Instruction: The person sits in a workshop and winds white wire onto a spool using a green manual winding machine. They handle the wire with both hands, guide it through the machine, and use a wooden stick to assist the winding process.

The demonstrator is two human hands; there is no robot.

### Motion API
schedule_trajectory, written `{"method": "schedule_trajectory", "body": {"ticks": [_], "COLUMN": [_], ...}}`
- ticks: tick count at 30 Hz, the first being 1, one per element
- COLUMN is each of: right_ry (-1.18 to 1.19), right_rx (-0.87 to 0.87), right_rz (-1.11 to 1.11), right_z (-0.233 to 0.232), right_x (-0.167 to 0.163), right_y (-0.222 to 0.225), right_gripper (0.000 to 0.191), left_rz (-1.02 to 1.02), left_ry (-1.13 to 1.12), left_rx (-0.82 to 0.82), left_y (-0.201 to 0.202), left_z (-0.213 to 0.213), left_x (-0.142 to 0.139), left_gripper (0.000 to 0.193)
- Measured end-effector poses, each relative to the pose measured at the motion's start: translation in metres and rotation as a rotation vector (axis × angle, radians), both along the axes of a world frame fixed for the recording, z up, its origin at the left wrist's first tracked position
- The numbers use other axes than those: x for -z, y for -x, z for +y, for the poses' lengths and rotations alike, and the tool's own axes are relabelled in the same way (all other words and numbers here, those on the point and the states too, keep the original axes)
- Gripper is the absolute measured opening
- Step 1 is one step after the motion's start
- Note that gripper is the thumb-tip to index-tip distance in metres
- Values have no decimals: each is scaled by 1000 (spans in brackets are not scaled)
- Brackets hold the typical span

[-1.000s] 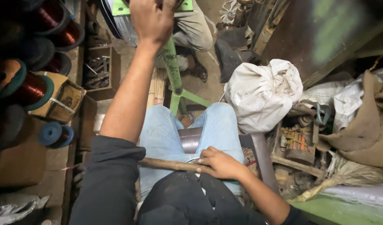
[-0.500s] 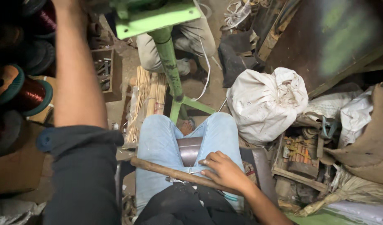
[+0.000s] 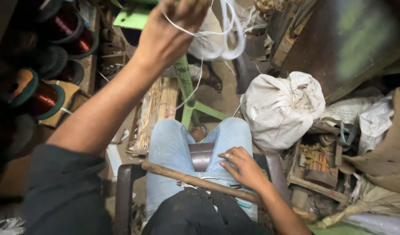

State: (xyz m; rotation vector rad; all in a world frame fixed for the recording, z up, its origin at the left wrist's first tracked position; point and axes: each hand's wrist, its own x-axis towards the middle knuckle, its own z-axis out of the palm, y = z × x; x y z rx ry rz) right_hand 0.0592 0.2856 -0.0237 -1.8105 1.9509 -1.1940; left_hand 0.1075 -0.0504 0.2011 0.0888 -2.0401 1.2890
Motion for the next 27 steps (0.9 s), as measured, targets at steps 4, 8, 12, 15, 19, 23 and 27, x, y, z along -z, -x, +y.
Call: {"method": "schedule_trajectory", "body": {"ticks": [4, 8, 12, 15, 19, 23, 27], "right_ry": [82, 169, 473, 550, 534, 407, 379], "right_rx": [55, 307, 272, 140, 45, 167, 177], "right_rz": [31, 170, 338, 357, 403, 473, 626], "right_z": [-13, -45, -86, -139, -218, -257, -273], "right_x": [-23, -79, -149, -187, -211, -212, -206], "right_y": [4, 24, 38, 31, 17, 27, 60], "right_gripper": [26, 39, 42, 47, 77, 89, 73], "left_rz": [-90, -112, -168, -127, -136, -139, -42], "left_ry": [165, 202, 75, -50, -230, -411, -511], "left_rx": [-142, -54, -35, 30, 109, 41, -129], "left_y": [-6, -15, -67, -100, -103, -69, -21], "left_z": [-5, -18, -20, -25, -36, -43, -51], "left_x": [-1, -2, -15, -34, -43, -20, 0], "left_gripper": [42, 37, 36, 29, 44, 45, 30]}}
